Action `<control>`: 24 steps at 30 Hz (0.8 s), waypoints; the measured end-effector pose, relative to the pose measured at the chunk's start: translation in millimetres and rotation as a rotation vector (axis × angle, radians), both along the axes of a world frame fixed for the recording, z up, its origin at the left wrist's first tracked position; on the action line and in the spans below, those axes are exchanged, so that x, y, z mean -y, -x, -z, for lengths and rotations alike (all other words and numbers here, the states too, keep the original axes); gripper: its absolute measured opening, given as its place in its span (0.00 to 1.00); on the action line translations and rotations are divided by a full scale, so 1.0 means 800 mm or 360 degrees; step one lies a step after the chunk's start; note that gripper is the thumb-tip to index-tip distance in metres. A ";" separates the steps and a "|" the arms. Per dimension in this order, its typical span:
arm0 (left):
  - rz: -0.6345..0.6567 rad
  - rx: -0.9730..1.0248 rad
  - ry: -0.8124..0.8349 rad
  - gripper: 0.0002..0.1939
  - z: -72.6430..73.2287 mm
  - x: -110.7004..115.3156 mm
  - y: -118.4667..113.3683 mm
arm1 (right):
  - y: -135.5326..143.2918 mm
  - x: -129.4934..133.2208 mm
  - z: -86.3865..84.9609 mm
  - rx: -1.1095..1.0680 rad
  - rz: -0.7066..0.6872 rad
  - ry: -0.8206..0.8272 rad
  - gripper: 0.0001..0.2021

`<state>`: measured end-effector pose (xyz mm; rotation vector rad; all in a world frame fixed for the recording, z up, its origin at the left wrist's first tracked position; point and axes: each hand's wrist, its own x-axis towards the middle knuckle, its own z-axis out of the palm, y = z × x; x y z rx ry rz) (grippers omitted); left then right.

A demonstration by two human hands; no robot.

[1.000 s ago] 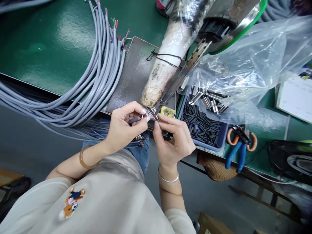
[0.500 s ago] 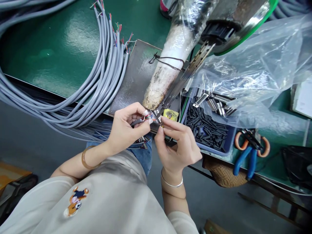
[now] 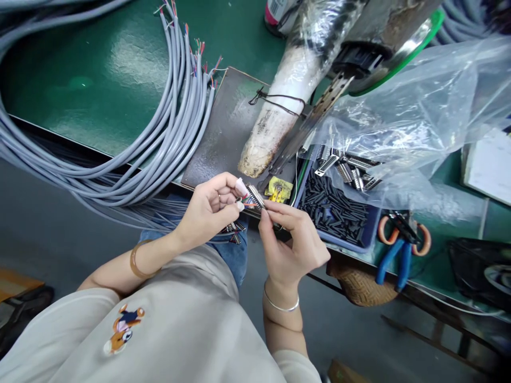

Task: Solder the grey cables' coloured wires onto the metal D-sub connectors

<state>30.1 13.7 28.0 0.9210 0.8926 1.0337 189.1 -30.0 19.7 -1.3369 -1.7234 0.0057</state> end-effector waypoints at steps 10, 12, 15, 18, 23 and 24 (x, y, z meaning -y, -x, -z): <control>0.0164 0.0113 0.0227 0.08 0.002 0.013 0.004 | -0.006 0.021 -0.024 -0.0143 0.0131 0.0283 0.04; 0.0172 0.0085 0.0205 0.08 0.003 0.015 0.004 | -0.001 0.015 -0.030 -0.0041 -0.0029 0.0425 0.04; 0.0181 0.0052 0.0185 0.08 0.004 0.017 0.006 | 0.007 0.009 -0.028 -0.0048 -0.0121 0.0480 0.03; 0.0210 0.0080 0.0219 0.11 0.005 0.017 0.009 | 0.009 0.009 -0.022 -0.0105 -0.0123 0.0507 0.04; 0.0190 0.0210 0.0273 0.14 0.009 0.017 0.012 | -0.003 0.010 -0.013 -0.0038 -0.0034 0.0500 0.08; 0.0183 0.0257 0.0284 0.13 0.011 0.016 0.013 | -0.006 0.009 -0.012 -0.0035 -0.0018 0.0481 0.10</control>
